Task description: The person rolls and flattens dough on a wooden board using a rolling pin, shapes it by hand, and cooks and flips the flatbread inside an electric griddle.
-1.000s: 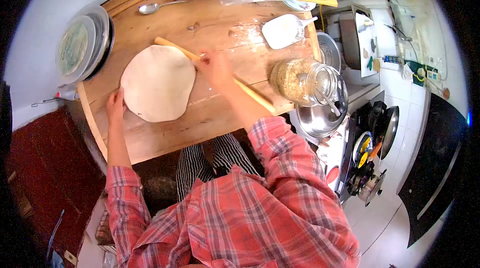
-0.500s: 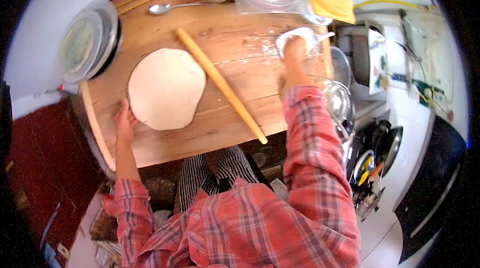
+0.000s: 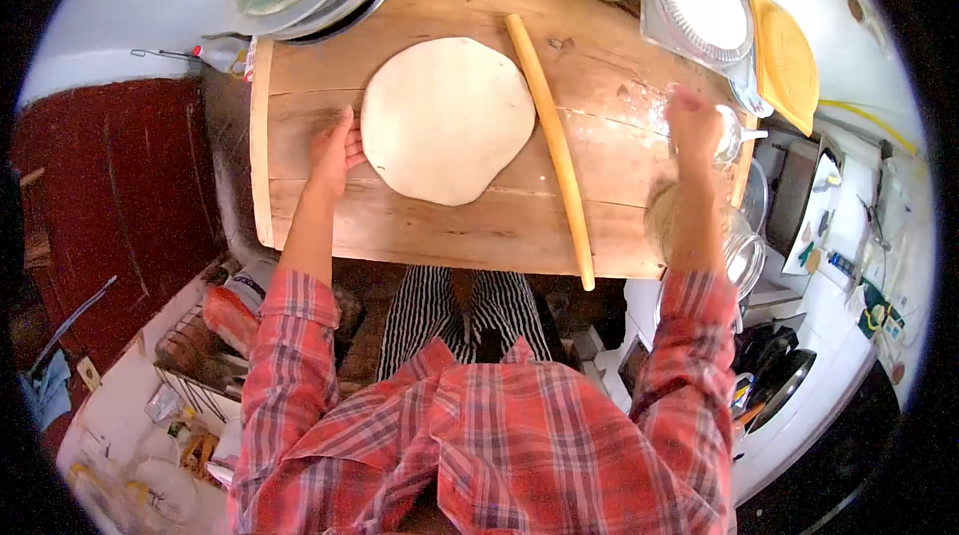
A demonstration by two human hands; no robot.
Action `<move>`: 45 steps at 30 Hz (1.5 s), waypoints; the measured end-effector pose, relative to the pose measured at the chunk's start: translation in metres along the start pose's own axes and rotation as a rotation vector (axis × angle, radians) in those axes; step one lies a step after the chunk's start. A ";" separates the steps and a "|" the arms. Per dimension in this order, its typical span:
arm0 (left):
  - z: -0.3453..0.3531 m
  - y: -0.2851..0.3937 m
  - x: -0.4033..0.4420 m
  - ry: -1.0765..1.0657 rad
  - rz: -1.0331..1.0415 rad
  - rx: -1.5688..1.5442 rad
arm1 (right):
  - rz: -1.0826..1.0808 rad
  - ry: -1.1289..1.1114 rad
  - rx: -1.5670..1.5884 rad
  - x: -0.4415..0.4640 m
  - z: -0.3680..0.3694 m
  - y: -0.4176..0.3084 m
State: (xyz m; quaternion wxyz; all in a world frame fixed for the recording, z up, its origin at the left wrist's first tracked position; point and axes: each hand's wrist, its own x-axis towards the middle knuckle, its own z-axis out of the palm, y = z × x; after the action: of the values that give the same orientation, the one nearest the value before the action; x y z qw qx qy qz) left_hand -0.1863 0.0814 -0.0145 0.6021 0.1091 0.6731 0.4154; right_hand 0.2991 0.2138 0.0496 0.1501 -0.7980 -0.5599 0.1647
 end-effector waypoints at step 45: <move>-0.048 -0.060 -0.025 0.583 0.892 1.314 | -0.786 -0.193 0.062 -0.152 0.210 -0.250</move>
State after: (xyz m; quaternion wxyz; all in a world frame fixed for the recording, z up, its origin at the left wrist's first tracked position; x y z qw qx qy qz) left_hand -0.2018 0.0066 -0.0411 -0.0016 0.5810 0.8000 0.1497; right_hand -0.0508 0.1642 -0.0194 0.1722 -0.4992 -0.8286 0.1858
